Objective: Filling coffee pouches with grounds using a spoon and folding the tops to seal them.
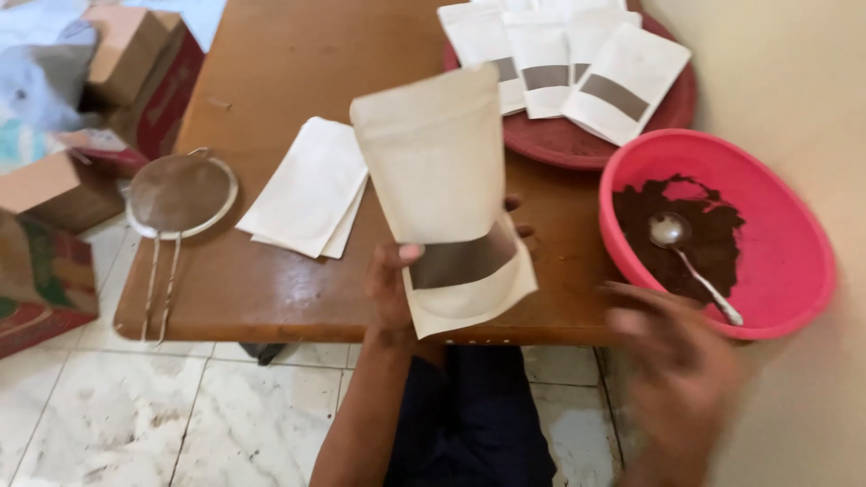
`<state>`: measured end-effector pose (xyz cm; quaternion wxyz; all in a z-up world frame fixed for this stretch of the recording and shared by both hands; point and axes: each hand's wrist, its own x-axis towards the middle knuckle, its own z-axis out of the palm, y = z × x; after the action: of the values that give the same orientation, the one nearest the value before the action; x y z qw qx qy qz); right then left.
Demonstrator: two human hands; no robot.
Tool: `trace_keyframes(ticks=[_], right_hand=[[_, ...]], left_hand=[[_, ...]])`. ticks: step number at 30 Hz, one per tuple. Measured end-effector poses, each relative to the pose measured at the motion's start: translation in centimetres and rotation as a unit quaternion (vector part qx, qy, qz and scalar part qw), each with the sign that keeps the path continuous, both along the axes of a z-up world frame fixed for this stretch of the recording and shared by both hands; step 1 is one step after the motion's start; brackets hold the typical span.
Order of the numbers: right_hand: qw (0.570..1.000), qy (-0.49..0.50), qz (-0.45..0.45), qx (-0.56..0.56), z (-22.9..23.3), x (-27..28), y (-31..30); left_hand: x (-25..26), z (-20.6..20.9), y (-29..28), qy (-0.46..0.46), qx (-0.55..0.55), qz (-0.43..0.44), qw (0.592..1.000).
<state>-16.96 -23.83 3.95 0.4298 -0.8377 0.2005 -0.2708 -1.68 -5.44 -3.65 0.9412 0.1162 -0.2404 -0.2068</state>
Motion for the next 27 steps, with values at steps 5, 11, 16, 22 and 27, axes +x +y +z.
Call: trace_keyframes(ticks=[5,11,16,22,27], right_hand=[[0.927,0.052,0.194,0.316,-7.9,6.0,0.1],[0.900,-0.027,0.277,0.335,-4.7,8.7,2.7],[0.910,-0.065,0.228,0.341,-10.9,9.5,1.9],[0.912,-0.057,0.242,0.325,-10.2,9.2,3.1],[0.916,-0.058,0.246,0.313,-9.8,9.0,3.3]], left_hand=[[1.0,-1.7,-1.0,0.014,-0.044,0.010,0.999],[0.4,2.0,1.8,-0.003,0.310,0.129,0.942],[-1.9,1.0,1.4,-0.060,0.443,0.178,0.877],[-1.9,-0.2,0.6,0.014,0.426,0.175,0.888],[-2.2,1.7,1.3,0.041,0.445,0.175,0.877]])
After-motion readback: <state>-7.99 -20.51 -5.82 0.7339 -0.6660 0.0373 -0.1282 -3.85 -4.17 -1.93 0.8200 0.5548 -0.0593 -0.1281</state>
